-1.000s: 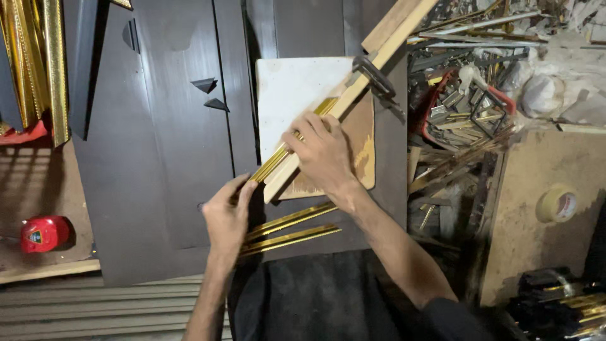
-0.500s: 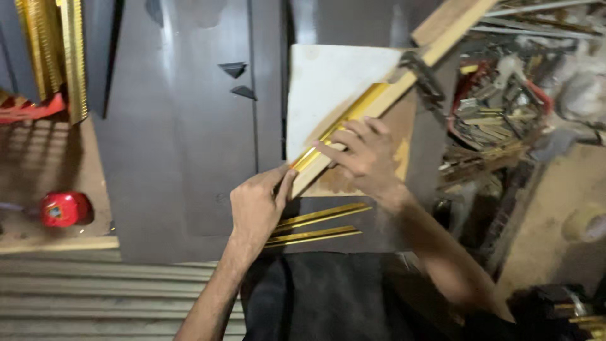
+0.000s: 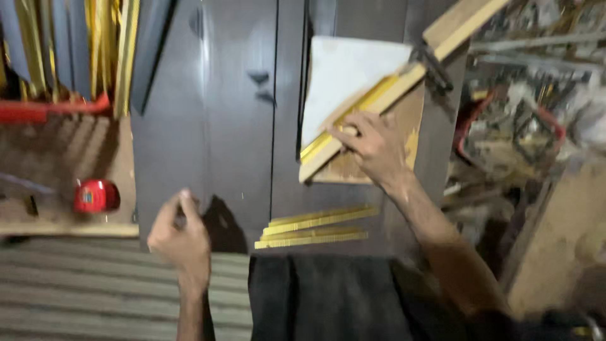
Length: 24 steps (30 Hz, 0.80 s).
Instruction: The person measures and cuts gold decorative moulding pieces using a miter saw. They repeatedly measure the moulding with a tape measure, position it in the saw, and cut it to length, then stack the cut pieces on the table.
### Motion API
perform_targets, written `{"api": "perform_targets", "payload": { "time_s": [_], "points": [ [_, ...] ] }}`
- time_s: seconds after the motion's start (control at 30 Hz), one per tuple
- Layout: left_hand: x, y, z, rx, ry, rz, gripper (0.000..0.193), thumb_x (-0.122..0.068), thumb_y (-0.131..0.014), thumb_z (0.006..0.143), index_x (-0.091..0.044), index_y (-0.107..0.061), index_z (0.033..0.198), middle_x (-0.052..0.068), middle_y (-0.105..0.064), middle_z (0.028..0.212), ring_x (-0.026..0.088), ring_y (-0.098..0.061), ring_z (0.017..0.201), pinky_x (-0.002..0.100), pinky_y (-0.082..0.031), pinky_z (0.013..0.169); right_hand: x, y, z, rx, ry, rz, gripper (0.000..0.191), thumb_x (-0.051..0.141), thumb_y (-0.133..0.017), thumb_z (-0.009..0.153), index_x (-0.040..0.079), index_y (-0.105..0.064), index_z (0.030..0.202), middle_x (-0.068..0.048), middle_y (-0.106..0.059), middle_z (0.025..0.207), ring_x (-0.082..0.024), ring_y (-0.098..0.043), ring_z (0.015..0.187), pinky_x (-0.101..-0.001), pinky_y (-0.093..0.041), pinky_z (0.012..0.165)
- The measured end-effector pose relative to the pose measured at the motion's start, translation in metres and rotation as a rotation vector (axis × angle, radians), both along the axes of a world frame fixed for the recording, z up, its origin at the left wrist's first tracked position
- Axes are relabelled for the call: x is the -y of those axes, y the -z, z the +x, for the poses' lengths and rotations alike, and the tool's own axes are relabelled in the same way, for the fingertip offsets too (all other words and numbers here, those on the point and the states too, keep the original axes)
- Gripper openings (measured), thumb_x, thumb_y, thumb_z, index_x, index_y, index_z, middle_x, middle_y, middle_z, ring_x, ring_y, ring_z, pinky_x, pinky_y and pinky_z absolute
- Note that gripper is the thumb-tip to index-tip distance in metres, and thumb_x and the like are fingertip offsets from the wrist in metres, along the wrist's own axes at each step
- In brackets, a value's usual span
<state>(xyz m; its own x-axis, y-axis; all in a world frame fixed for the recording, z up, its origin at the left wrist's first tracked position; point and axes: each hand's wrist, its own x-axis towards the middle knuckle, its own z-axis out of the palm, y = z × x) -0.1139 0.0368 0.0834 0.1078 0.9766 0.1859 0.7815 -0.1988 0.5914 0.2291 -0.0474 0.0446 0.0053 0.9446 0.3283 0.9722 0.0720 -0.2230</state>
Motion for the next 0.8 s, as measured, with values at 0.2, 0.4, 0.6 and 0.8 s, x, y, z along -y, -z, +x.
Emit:
{"api": "perform_targets", "payload": {
  "time_s": [0.2, 0.4, 0.6, 0.8],
  "points": [
    [0.025, 0.012, -0.02, 0.132, -0.021, -0.058, 0.017, -0.015, -0.07, 0.108, 0.002, -0.076, 0.108, 0.011, -0.076, 0.092, 0.02, -0.076, 0.081, 0.03, -0.057, 0.068, 0.019, 0.014, 0.0, 0.055, -0.002, 0.0, 0.039, 0.02, -0.077, 0.087, 0.026, -0.077, 0.126, 0.006, -0.067, 0.109, -0.016, -0.061, 0.109, -0.0377, -0.036, 0.086],
    [0.048, 0.019, -0.03, 0.085, -0.025, -0.092, 0.018, -0.014, -0.071, 0.105, 0.002, -0.076, 0.105, 0.013, -0.076, 0.091, 0.023, -0.074, 0.08, 0.033, -0.053, 0.065, 0.017, 0.014, -0.004, 0.056, -0.011, 0.007, 0.04, 0.02, -0.079, 0.087, 0.026, -0.078, 0.126, 0.005, -0.067, 0.111, -0.018, -0.059, 0.109, -0.0386, -0.035, 0.087],
    [0.058, 0.034, -0.04, 0.145, -0.067, -0.12, 0.018, -0.014, -0.07, 0.105, 0.003, -0.075, 0.105, 0.015, -0.076, 0.096, 0.025, -0.074, 0.083, 0.034, -0.056, 0.07, 0.012, 0.009, -0.005, 0.06, -0.012, -0.008, 0.04, 0.02, -0.081, 0.087, 0.026, -0.078, 0.126, 0.004, -0.067, 0.112, -0.02, -0.058, 0.112, -0.0388, -0.034, 0.091],
    [0.044, 0.035, -0.039, 0.165, -0.087, -0.148, 0.02, -0.015, -0.069, 0.105, 0.003, -0.075, 0.106, 0.015, -0.075, 0.096, 0.025, -0.075, 0.085, 0.034, -0.058, 0.072, -0.029, 0.006, 0.016, 0.071, -0.012, 0.045, 0.031, 0.028, -0.082, 0.093, 0.025, -0.081, 0.124, 0.003, -0.069, 0.111, -0.02, -0.055, 0.106, -0.0391, -0.032, 0.09]
  ]
}}
